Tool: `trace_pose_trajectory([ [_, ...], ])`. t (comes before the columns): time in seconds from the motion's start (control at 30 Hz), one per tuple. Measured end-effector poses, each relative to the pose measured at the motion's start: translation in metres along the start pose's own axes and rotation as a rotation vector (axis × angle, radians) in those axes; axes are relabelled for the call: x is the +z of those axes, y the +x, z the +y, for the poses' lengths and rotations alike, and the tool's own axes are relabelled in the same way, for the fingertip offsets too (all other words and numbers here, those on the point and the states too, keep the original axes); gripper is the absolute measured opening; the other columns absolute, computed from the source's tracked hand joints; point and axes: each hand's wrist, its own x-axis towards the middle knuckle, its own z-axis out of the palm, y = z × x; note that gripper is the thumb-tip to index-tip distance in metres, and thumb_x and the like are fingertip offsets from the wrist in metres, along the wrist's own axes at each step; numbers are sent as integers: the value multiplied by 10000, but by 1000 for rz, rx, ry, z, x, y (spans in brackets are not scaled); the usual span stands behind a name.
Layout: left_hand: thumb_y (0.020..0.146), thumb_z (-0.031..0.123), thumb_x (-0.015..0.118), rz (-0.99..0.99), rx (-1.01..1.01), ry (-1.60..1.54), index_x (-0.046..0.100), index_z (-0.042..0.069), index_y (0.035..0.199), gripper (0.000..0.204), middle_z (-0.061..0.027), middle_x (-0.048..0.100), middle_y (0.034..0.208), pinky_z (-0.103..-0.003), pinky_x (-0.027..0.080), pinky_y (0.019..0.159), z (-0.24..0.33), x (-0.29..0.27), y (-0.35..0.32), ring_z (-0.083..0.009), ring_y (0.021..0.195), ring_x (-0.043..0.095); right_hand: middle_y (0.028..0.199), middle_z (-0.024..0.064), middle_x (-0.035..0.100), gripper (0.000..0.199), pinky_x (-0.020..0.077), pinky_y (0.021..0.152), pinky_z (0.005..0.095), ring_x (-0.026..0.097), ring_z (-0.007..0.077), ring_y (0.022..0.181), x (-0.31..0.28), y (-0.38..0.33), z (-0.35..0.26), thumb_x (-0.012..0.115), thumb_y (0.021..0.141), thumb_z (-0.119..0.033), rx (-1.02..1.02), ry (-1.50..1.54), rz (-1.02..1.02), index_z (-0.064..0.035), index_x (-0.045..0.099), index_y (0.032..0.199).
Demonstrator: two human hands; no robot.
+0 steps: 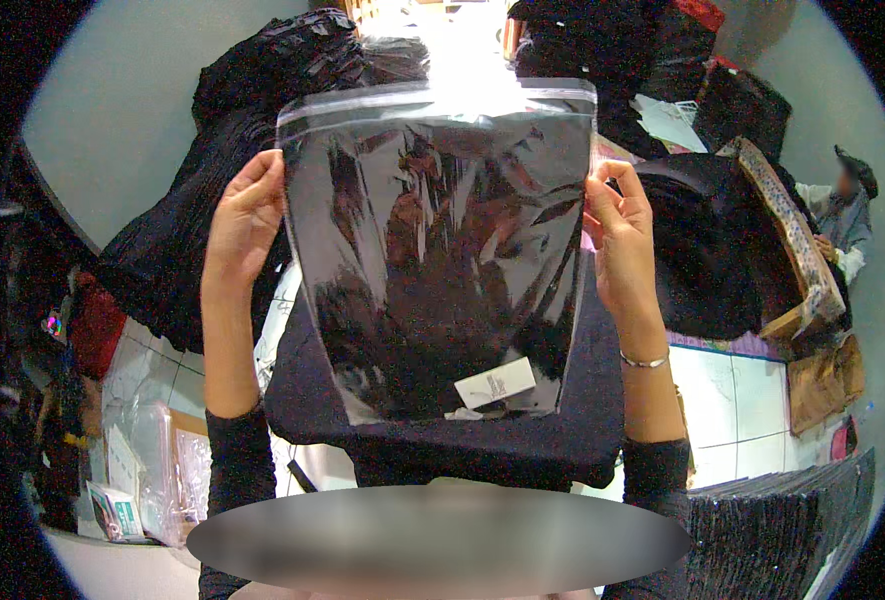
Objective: The person folds black trousers on a table, places them into clear plastic bags, and stacks the packaged items. The person repeats this process for multiple trousers, folding them neatly and sealing each bag before stacking.
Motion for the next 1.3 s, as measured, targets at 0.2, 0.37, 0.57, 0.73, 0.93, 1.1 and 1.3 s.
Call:
trace_pose_trajectory([
  [0.2,908,122,625,-117,303,221,646,45,936,85,-61,653,979,-305,447,892,-26,-31,-30,-154,921,596,782,-52,440,54,371,648,185,427,40,711,-58,-17,10,568,951,-110,-48,-179,-176,-92,518,942],
  [0.37,691,197,838,-1355,-298,439,650,35,1169,539,-180,596,1285,-403,430,1027,-65,-80,-53,-299,1230,545,939,183,711,39,465,998,391,679,218,947,-110,-50,40,638,851,22,520,-291,-824,6,602,853],
  [0.57,966,514,442,-153,-256,1202,384,109,1458,640,-243,233,1543,-641,102,1123,-225,25,-35,-412,1440,181,1284,109,615,354,335,1089,534,573,364,1187,-12,-59,168,545,962,-220,94,-964,-368,-113,574,1299],
  [0.73,976,461,427,139,205,1696,418,213,1452,537,-143,204,1581,-688,51,1095,-297,40,-19,-406,1440,189,1613,31,121,570,-38,1057,745,-45,323,1485,26,-63,240,453,953,-462,-69,-1583,-343,-280,354,1485],
  [0.93,945,478,466,-10,-53,1541,311,231,1508,635,-158,204,1579,-664,66,1110,-307,24,-15,-435,1439,167,1554,94,297,613,103,1060,741,228,399,1430,18,-54,236,467,916,-500,78,-1490,-437,-274,364,1476],
  [1.1,977,399,441,-239,-140,1366,207,48,1518,686,-243,97,1577,-554,35,1164,-275,13,-30,-409,1466,43,1497,104,396,601,195,1048,721,341,342,1388,24,-41,204,503,919,-495,146,-1495,-455,-222,410,1446],
  [1.3,982,291,428,-381,-162,1681,221,39,1513,623,-208,134,1583,-567,116,1155,-239,22,-163,-364,1462,153,1481,105,416,541,111,1077,716,342,336,1385,63,-160,181,464,959,-397,0,-1417,-515,-106,453,1414],
])
